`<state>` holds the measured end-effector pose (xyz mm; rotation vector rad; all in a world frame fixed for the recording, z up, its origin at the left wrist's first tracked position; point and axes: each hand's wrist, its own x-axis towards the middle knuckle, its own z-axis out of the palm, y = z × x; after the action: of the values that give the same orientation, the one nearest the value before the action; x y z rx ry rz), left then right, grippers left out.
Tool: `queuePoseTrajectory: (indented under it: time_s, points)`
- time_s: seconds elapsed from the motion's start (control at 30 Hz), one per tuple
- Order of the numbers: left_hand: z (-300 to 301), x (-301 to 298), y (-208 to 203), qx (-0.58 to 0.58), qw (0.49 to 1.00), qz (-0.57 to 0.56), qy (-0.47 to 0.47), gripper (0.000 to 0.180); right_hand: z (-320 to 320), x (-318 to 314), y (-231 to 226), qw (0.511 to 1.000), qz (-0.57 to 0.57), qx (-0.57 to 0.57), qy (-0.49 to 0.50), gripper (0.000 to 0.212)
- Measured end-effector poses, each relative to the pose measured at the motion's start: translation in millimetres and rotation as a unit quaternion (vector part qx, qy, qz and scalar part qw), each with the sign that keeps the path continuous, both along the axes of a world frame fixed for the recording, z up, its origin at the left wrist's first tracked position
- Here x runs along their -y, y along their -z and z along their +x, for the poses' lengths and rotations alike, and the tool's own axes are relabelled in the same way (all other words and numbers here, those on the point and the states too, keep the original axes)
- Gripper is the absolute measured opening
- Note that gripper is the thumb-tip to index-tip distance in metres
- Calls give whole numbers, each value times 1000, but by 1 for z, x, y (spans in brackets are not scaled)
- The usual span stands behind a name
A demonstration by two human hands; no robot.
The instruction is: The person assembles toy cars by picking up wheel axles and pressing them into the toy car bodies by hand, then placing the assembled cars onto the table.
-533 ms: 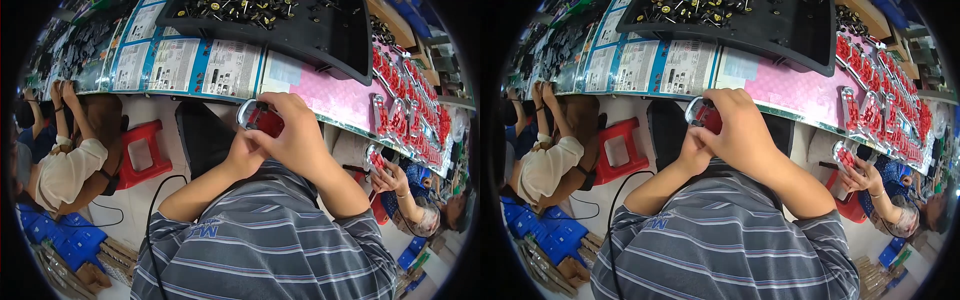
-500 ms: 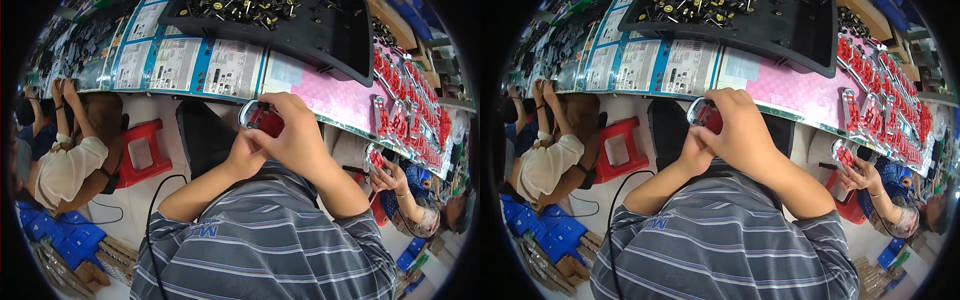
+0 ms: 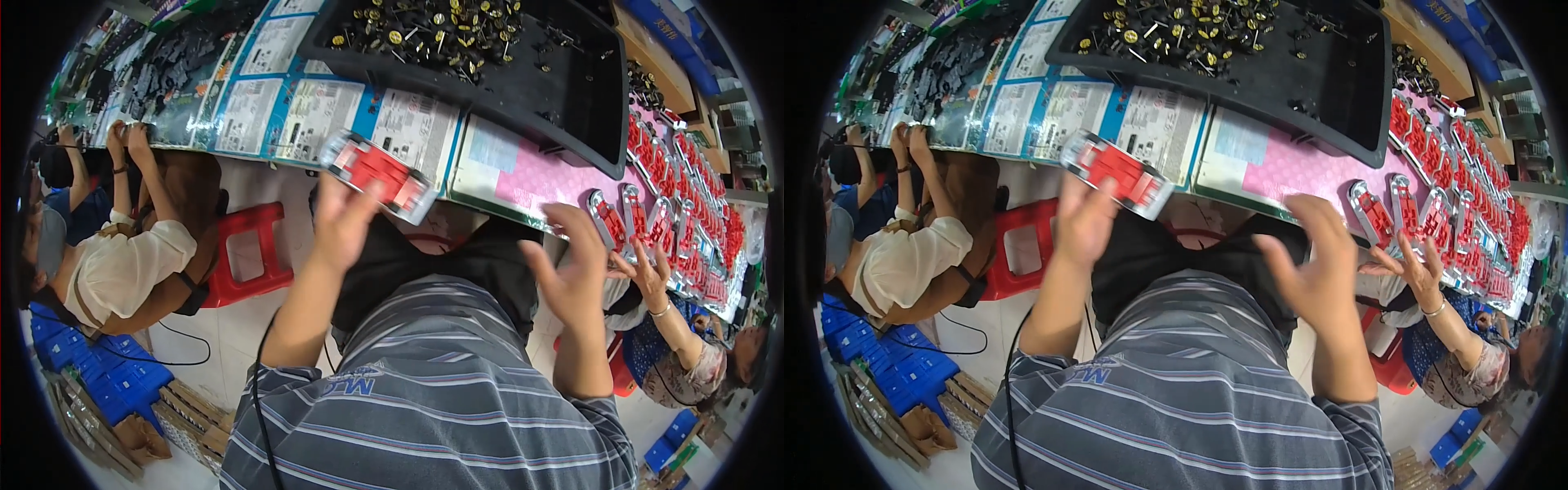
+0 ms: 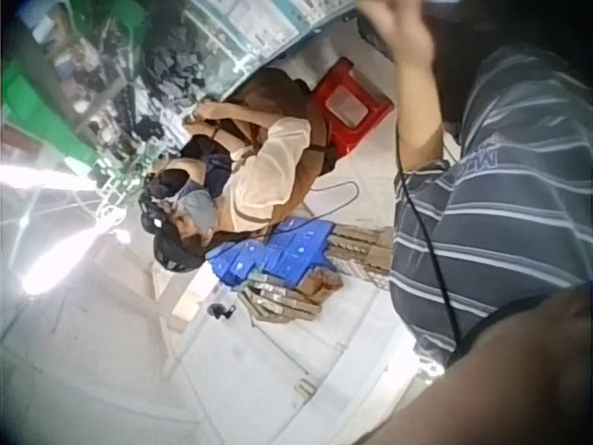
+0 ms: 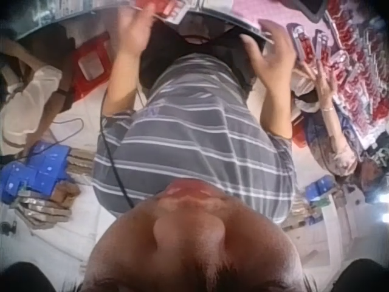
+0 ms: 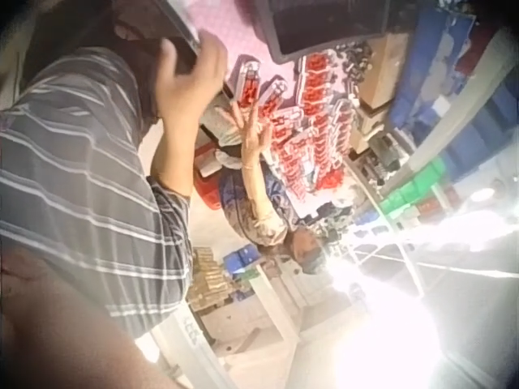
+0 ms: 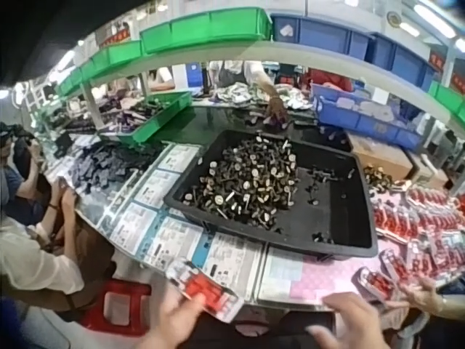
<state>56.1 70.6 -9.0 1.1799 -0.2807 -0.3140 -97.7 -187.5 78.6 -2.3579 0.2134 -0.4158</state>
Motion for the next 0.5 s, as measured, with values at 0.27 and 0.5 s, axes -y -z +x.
queuePoseTrajectory:
  time_s: [0.27,0.5]
  points:
    - [162,-81,-25,11,979,171,-111,21,-53,72,3,956,-216,-90,176,46]
    - [227,-132,-29,-111,913,363,-148,32,-34,87,26,943,-219,-137,210,66]
